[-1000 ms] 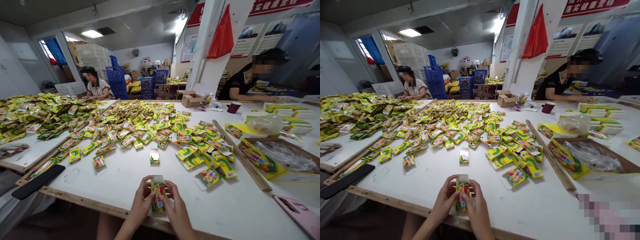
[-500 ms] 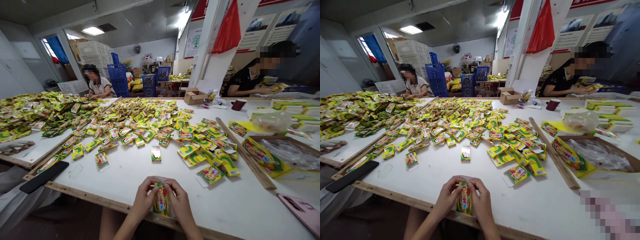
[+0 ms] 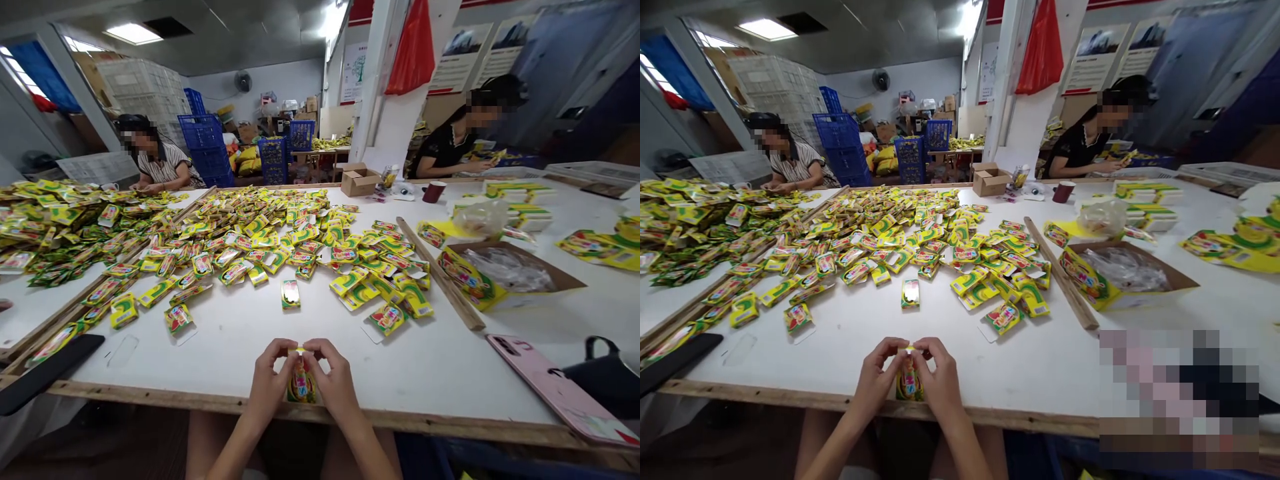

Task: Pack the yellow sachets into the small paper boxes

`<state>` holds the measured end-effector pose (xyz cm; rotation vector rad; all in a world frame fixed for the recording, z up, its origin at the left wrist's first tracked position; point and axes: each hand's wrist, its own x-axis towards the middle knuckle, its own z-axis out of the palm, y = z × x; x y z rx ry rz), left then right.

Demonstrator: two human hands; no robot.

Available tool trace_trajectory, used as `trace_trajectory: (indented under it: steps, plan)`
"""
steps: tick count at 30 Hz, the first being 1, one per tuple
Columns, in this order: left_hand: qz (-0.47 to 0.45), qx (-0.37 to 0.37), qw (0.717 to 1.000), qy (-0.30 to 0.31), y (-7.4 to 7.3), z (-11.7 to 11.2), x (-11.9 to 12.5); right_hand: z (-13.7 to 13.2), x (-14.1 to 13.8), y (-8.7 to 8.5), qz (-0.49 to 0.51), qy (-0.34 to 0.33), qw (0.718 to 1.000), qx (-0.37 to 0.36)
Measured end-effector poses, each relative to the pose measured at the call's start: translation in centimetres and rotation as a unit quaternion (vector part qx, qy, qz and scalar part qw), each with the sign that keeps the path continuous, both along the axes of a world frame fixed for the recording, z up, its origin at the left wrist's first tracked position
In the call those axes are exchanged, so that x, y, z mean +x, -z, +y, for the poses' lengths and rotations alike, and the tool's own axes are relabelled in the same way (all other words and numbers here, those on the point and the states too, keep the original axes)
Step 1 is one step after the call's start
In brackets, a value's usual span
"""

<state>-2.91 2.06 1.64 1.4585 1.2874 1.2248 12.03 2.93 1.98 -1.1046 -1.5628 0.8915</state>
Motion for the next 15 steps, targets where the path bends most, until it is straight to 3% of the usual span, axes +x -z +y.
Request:
trace_trajectory:
  steps: [8, 15]
  plan:
    - [-0.027, -0.03, 0.999, -0.018, -0.1, 0.6, 0.4, 0.7, -0.3, -1.2, -0.017, 0.026, 0.998, -0.046]
    - [-0.055, -0.028, 0.998, 0.011, 0.5, -0.4, 0.0, -0.3, 0.1, -0.1, 0.036, -0.026, 0.997, -0.064]
